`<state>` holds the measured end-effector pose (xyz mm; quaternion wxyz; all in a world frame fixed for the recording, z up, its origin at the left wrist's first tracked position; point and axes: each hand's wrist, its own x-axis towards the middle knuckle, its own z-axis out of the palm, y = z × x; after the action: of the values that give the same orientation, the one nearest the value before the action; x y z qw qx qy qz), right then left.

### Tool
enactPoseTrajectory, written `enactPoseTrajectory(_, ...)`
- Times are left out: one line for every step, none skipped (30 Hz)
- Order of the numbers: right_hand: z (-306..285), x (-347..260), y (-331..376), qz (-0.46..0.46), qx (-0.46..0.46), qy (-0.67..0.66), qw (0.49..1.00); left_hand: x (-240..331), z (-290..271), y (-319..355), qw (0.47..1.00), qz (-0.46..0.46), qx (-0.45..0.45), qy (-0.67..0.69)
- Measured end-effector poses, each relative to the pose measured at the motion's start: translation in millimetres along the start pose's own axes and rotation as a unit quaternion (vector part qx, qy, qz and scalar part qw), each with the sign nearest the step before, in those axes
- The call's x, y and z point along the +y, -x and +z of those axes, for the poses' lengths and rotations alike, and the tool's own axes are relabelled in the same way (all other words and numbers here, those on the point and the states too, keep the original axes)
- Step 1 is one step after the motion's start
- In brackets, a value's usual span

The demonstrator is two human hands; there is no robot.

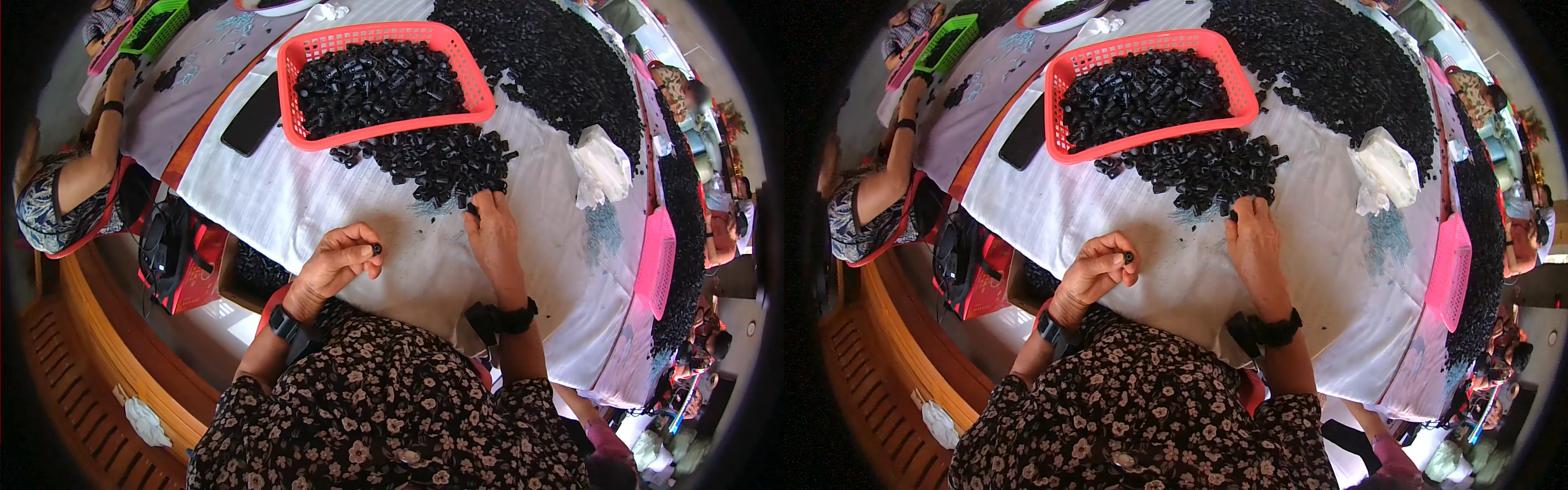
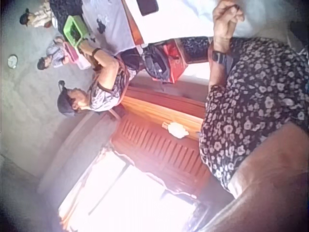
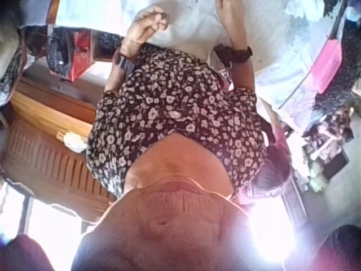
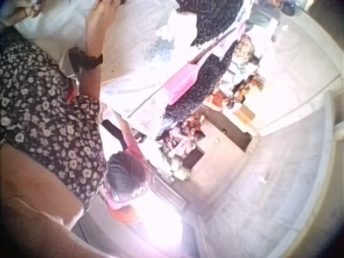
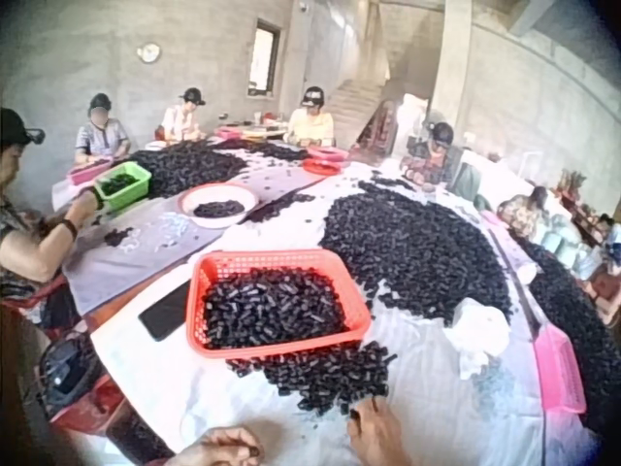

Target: Sort small black plastic components by hand on a white table.

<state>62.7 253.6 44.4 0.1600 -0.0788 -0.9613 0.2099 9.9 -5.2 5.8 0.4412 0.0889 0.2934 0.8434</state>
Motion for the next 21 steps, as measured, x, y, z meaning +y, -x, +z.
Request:
enactPoseTrajectory(-2, 3, 1, -0.019, -0.02, -0.011, 1.0, 1, 1, 0, 1.0, 0.0, 0.003, -0.002)
enactPoseTrajectory(-3, 4, 2, -0.038, -0.04, -0.022, 0.998, 0, 1, -1, 1.0, 0.001, 0.005, -0.003)
enactPoseTrajectory(-6, 1, 2, -0.04, -0.04, -0.023, 0.998, 0, 1, 0, 1.0, 0.0, 0.01, -0.009)
enactPoseTrajectory(-12, -4, 2, -0.018, -0.057, -0.049, 0.997, 0, 1, 0, 1.0, -0.001, 0.015, -0.016)
enactPoseTrajectory(-16, -9, 1, 0.003, -0.075, -0.075, 0.994, 0, 1, 0, 1.0, 0.002, 0.016, -0.017)
enactPoseTrajectory(-17, -12, -1, 0.003, -0.074, -0.077, 0.994, -1, 2, -1, 1.0, -0.004, 0.014, -0.016)
enactPoseTrajectory(-15, -17, -5, -0.019, -0.06, -0.073, 0.995, 0, 2, -2, 1.0, -0.008, 0.013, -0.015)
enactPoseTrajectory(-12, -22, -10, -0.041, -0.045, -0.07, 0.996, 0, 1, -2, 1.0, -0.008, 0.013, -0.016)
enactPoseTrajectory(-6, -27, -14, -0.043, -0.045, -0.072, 0.996, 0, 1, -1, 1.0, -0.008, 0.017, -0.019)
enactPoseTrajectory(1, -33, -18, -0.069, -0.054, -0.08, 0.993, 0, 1, -1, 1.0, -0.01, 0.019, -0.021)
enactPoseTrajectory(6, -34, -22, -0.095, -0.064, -0.089, 0.989, 0, 2, -2, 1.0, -0.009, 0.018, -0.021)
enactPoseTrajectory(12, -34, -26, -0.097, -0.064, -0.089, 0.989, 0, 2, -1, 1.0, -0.007, 0.019, -0.021)
enactPoseTrajectory(17, -33, -30, -0.102, -0.056, -0.071, 0.991, 1, 2, 0, 1.0, -0.005, 0.02, -0.021)
enactPoseTrajectory(21, -32, -32, -0.107, -0.049, -0.053, 0.992, 0, 2, 0, 1.0, -0.003, 0.021, -0.022)
enactPoseTrajectory(22, -30, -33, -0.094, -0.044, -0.043, 0.994, 0, 1, 1, 1.0, -0.002, 0.017, -0.018)
enactPoseTrajectory(20, -27, -34, -0.097, -0.046, -0.044, 0.993, -1, 1, 1, 1.0, 0.0, 0.014, -0.014)
enactPoseTrajectory(16, -23, -35, -0.085, -0.04, -0.032, 0.995, 0, 1, 1, 1.0, 0.002, 0.015, -0.014)
enactPoseTrajectory(11, -18, -35, -0.071, -0.034, -0.019, 0.997, -1, 1, 0, 1.0, 0.0, 0.006, 0.0)
enactPoseTrajectory(12, -8, -35, -0.063, -0.022, -0.034, 0.997, -1, 1, 0, 1.0, -0.001, -0.002, 0.013)
enactPoseTrajectory(10, 1, -35, -0.064, -0.023, -0.034, 0.997, -1, 1, 0, 1.0, 0.0, -0.002, 0.014)
enactPoseTrajectory(7, 9, -35, -0.057, -0.022, -0.018, 0.998, -1, 0, -1, 1.0, 0.001, -0.005, 0.016)
